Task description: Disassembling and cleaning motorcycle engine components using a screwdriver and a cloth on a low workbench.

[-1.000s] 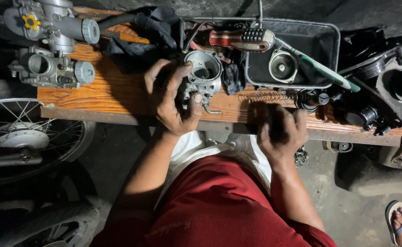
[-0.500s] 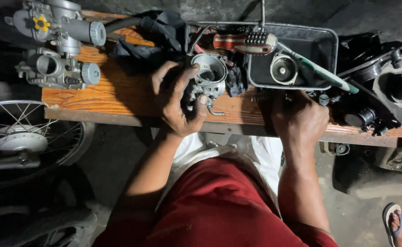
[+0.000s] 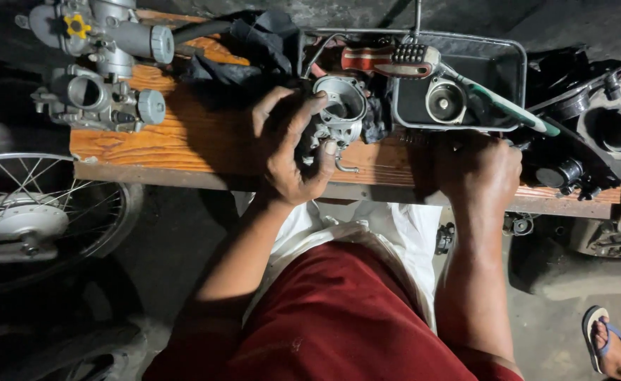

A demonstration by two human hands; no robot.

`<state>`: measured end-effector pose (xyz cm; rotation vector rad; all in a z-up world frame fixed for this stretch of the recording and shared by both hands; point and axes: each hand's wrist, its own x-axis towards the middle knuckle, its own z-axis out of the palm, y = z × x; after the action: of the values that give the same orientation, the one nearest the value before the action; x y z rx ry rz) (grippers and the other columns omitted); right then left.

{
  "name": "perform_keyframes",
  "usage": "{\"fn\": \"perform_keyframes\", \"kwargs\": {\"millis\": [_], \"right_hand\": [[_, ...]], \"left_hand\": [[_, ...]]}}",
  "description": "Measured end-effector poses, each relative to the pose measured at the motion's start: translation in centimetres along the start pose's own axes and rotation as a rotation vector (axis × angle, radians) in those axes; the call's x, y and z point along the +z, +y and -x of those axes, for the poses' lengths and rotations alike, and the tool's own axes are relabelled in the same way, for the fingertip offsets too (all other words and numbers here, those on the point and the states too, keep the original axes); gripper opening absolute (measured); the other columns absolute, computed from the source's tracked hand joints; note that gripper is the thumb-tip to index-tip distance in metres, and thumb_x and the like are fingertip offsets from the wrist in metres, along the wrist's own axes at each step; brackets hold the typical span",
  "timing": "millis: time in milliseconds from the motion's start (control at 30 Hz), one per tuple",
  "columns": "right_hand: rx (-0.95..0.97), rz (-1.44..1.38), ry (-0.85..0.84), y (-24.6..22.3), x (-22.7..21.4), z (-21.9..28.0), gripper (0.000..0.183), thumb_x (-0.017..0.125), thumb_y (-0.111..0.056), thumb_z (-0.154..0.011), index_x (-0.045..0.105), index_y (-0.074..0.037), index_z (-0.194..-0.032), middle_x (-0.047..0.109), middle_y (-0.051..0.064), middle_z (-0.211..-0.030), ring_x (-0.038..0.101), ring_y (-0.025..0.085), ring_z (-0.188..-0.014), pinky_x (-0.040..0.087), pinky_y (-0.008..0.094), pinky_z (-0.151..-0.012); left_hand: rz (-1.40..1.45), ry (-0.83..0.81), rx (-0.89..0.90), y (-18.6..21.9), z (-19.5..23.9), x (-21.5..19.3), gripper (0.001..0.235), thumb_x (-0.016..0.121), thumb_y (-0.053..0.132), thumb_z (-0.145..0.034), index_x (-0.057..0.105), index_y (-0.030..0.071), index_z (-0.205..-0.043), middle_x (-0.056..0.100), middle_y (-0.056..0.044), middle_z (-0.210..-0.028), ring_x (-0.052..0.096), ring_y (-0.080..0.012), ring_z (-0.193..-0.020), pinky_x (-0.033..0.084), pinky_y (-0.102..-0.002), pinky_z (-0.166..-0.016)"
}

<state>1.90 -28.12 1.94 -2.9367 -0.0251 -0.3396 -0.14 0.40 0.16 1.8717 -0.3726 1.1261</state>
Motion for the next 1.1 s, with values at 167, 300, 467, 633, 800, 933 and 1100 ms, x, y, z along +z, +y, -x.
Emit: {"fn": "perform_keyframes", "kwargs": {"millis": [167,300,467,633,800,933,1100], "right_hand": [[-0.014,0.001,-0.006,-0.7,-0.5,0.0,0.017,0.070,-0.019,-0.092,0.078,-0.014,-0.077,0.054,0.005,-0.048,0.063,0.024,-0.051,0.038,0.028,-0.052],[0.010,-0.047,-0.023,-1.0,-0.7,0.1,0.017,0.072,-0.019,-0.097,0.081,-0.010,-0.085,0.061,0.006,-0.053,0.062,0.027,-0.048,0.042,0.030,-0.052],[-0.009,0.018,-0.018,-0.5,0.1,0.0,0.020,0.074,-0.027,-0.093,0.078,-0.012,-0.081,0.055,0.013,-0.050,0.064,0.042,-0.056,0.040,0.046,-0.050],[0.001,-0.006,0.020,0.1,0.8,0.0,0.026,0.080,-0.028,-0.094,0.076,-0.012,-0.074,0.050,0.005,-0.044,0.064,0.035,-0.050,0.036,0.035,-0.049],[0.021,-0.040,0.006,0.0,1.1,0.0,0.024,0.078,-0.027,-0.095,0.075,-0.012,-0.076,0.053,0.009,-0.048,0.063,0.032,-0.051,0.037,0.034,-0.049],[-0.004,-0.100,0.042,-0.8,0.7,0.6,0.028,0.078,-0.024,-0.103,0.076,-0.011,-0.079,0.056,0.002,-0.050,0.061,0.024,-0.049,0.046,0.028,-0.058],[-0.008,-0.066,0.121,-0.6,1.5,1.0,0.018,0.082,-0.025,-0.099,0.080,-0.012,-0.088,0.062,0.010,-0.056,0.068,0.036,-0.058,0.047,0.038,-0.053]], "left_hand": [[0.010,0.022,-0.069,0.3,0.4,0.4,0.046,0.066,0.037,-0.091,0.069,0.015,-0.131,0.062,-0.008,-0.123,0.057,-0.0269,-0.121,0.046,-0.042,-0.110],[-0.007,0.040,-0.074,0.2,0.6,0.8,0.048,0.067,0.039,-0.090,0.070,0.016,-0.132,0.059,-0.011,-0.124,0.057,-0.0280,-0.120,0.046,-0.043,-0.109],[-0.014,0.042,-0.077,0.1,0.7,0.8,0.048,0.067,0.040,-0.090,0.070,0.018,-0.132,0.058,-0.012,-0.125,0.057,-0.0282,-0.121,0.045,-0.042,-0.109],[0.034,-0.002,-0.054,-0.1,0.6,0.3,0.046,0.067,0.034,-0.090,0.070,0.012,-0.131,0.063,-0.011,-0.126,0.057,-0.0287,-0.123,0.044,-0.042,-0.110],[0.031,0.001,-0.063,0.1,0.4,0.1,0.047,0.069,0.033,-0.090,0.069,0.011,-0.131,0.063,-0.011,-0.128,0.057,-0.0285,-0.124,0.047,-0.043,-0.109],[-0.006,0.003,-0.057,0.1,0.5,0.3,0.046,0.068,0.035,-0.089,0.070,0.012,-0.130,0.063,-0.009,-0.125,0.058,-0.0278,-0.122,0.046,-0.042,-0.109],[0.012,0.023,-0.064,0.3,0.3,0.2,0.047,0.067,0.036,-0.090,0.070,0.012,-0.131,0.061,-0.010,-0.125,0.058,-0.0280,-0.120,0.047,-0.043,-0.108]]}}
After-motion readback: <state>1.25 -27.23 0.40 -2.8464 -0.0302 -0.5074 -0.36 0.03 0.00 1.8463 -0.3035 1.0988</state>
